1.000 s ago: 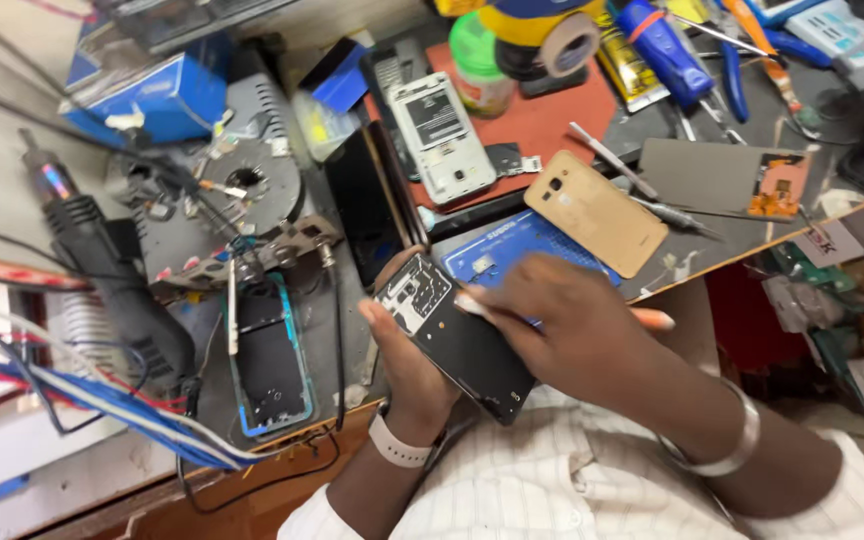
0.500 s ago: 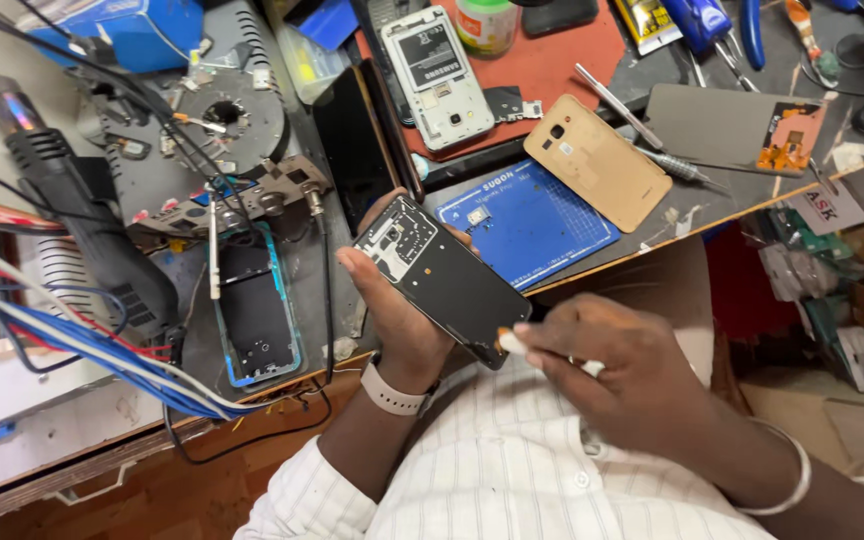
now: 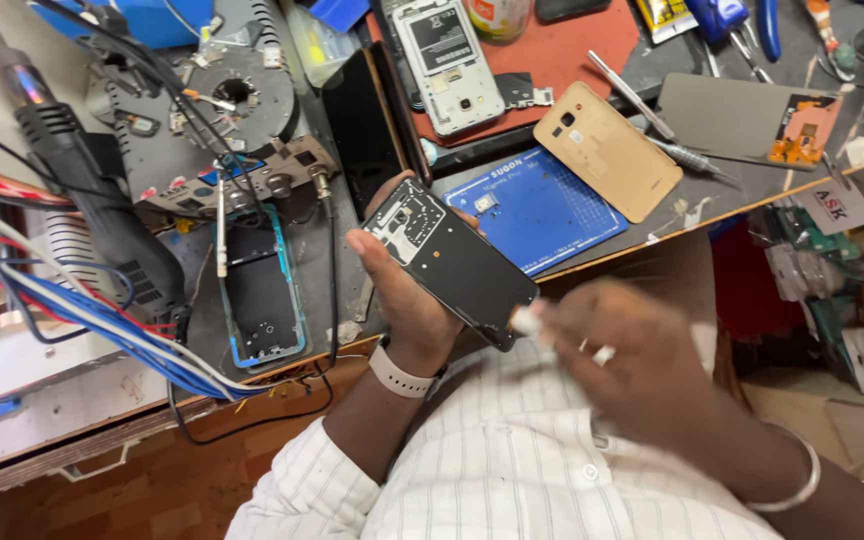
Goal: The person holds a disassembled phone mid-frame and uses a metal pry tool to scrape and pry along the edges of the housing, rotating the phone to work around its sides. They then set it down, pick up another phone, insert a SIM card tray, and handle a battery and back cover.
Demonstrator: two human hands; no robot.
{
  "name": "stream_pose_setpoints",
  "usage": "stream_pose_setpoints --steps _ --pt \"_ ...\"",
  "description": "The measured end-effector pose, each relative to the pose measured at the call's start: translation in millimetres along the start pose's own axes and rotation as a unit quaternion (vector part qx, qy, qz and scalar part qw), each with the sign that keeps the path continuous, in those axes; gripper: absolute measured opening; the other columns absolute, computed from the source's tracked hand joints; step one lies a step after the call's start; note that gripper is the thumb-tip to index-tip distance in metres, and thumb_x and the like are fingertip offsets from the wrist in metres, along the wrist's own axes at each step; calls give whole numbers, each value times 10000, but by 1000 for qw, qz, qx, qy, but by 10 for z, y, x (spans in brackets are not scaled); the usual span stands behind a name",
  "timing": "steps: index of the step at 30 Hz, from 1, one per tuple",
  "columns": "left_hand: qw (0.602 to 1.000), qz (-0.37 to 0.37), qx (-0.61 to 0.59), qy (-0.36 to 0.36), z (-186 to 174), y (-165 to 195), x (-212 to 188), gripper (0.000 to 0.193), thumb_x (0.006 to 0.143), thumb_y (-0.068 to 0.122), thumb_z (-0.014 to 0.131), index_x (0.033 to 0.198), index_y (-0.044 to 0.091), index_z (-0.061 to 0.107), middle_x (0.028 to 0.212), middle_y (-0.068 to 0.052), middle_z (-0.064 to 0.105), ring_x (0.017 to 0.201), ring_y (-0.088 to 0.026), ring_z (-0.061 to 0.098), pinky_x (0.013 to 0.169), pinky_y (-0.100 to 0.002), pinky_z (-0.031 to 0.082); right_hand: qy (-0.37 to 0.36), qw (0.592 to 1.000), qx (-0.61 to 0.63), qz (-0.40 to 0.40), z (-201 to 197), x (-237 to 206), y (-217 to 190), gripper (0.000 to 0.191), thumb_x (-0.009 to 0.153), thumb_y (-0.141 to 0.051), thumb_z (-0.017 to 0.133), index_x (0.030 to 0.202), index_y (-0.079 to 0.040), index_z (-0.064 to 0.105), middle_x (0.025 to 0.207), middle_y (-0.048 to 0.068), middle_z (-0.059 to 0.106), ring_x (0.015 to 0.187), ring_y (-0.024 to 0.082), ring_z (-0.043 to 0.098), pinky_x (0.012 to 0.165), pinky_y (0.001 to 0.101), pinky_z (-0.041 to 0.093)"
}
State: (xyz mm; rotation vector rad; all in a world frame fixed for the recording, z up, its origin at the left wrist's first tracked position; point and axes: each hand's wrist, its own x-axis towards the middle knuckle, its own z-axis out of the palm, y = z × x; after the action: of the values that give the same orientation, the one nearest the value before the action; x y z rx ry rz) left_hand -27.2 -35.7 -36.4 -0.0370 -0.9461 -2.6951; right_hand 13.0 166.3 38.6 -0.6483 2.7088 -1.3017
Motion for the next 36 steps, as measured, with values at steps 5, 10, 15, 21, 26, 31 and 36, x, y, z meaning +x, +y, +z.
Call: stream_pose_setpoints --steps 5,10,15,21,26,31,36 --pt "1000 -24 -7 -7 -9 0 -24 842 984 751 448 1502 88 417 1029 -166 666 904 -258 680 782 -395 594 -10 992 43 -116 68 178 -186 258 843 -80 764 1101 -97 772 848 34 702 697 134 684 607 274 543" --pt "997 -11 66 -35 42 42 -9 880 998 772 426 1533 74 417 1064 -158 655 960 -247 671 845 -385 586 50 985 37 -161 217 530 -271 227 874 -70 773 1101 -91 766 831 42 677 702 169 671 602 304 525" --pt "993 -83 -20 -85 30 147 64 851 984 775 362 1501 99 384 992 -151 674 892 -269 711 803 -385 622 -27 987 -4 -158 195 452 -225 288 802 -78 787 1088 -117 796 802 37 665 679 187 668 578 329 526" --pt "960 -255 -109 -35 -60 176 33 872 1094 728 305 1487 -36 455 1081 -203 680 947 -281 706 861 -379 606 -94 923 -44 -371 64 700 -151 515 669 15 759 1173 -93 778 976 52 688 855 237 666 703 373 517" --pt "876 -428 -191 -114 -93 227 -8 1015 1037 839 245 1395 -78 494 1015 -281 698 863 -385 739 788 -439 630 -37 900 -77 -427 -7 996 29 427 665 -105 811 1089 -116 756 1018 53 682 942 280 664 798 420 503" --pt "822 -522 -194 -119 -98 264 -89 828 1138 717 262 1417 -10 543 986 -298 699 775 -424 725 693 -487 625 -119 868 -37 -481 -174 995 -265 391 702 -42 769 1087 -103 746 1019 48 687 921 258 667 813 410 511" --pt "739 -595 -282 -142 -48 194 -136 780 1138 700 313 1343 -16 544 986 -300 684 812 -472 718 744 -556 624 -115 911 -43 -393 -391 1101 -426 451 660 -138 820 1105 -120 748 1032 65 682 900 246 660 806 389 491"
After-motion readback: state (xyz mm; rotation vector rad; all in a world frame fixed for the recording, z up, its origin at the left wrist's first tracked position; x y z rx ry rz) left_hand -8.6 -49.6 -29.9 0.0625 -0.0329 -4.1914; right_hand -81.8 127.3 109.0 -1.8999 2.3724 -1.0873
